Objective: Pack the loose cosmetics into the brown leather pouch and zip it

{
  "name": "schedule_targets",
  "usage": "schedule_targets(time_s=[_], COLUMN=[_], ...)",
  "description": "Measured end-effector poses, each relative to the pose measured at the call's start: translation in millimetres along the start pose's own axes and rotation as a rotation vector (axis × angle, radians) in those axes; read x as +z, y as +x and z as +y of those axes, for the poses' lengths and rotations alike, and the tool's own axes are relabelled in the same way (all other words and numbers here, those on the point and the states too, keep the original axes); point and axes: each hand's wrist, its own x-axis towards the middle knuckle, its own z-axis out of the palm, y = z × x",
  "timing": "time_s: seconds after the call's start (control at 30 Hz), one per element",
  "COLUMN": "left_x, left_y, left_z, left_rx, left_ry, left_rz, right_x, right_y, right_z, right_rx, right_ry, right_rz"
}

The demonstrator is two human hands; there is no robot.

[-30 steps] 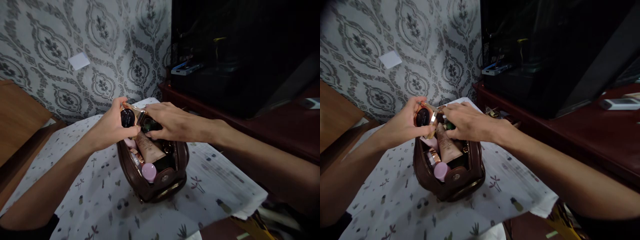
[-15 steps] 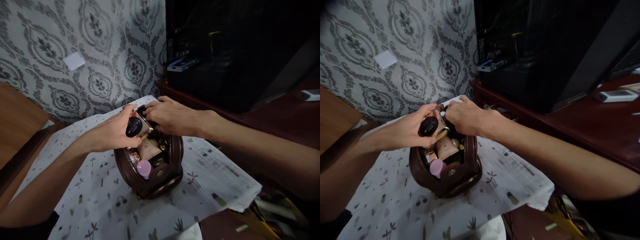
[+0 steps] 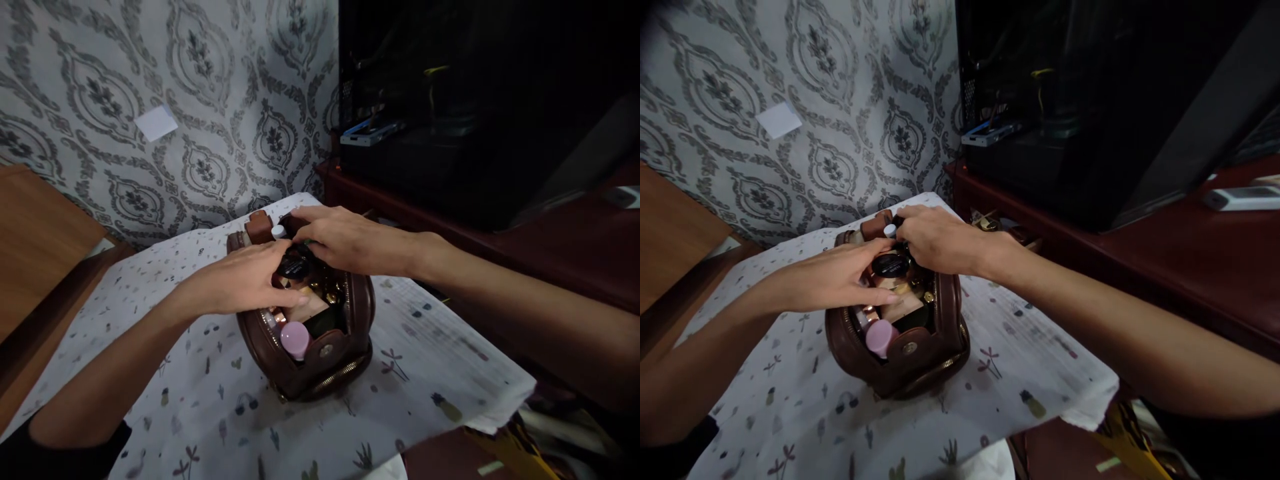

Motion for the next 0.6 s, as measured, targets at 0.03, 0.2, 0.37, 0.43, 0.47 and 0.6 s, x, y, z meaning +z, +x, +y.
schedule_targets(time_s=[0.03,0.2,0.37,0.43,0.47,0.6], left_x=[0.7,6.0,12.1,15.0,16.1,12.5], left_y=[0.6,2.8,1.2,1.9,2.8,5.4], left_z=[-2.0,-9.9,-6.6,-5.1,-4.4,-2.3], left_rx=[0.015,0.053,0.019,0.003,-0.002,0.056], left_ry=[-0.018,-0.017,0.067,0.063,0.053,0.031], left_rz=[0.007,0.069,0.129,0.125,0.125,0.096], right_x=[0.5,6.5,17.9,21.3,22.6,26.7], right_y=[0.0,-4.1,-8.6,-9.1,-9.2,-9.3], right_z=[-0.3,0.8,2.2,0.3,-0.8,-2.1], right_rx=[0.028,0.103,0.168,0.175,0.172,0.178], right_ry=[0.014,0.158,0.429,0.498,0.520,0.601], right_rz=[0.007,0.154,0.319,0.336,0.337,0.372])
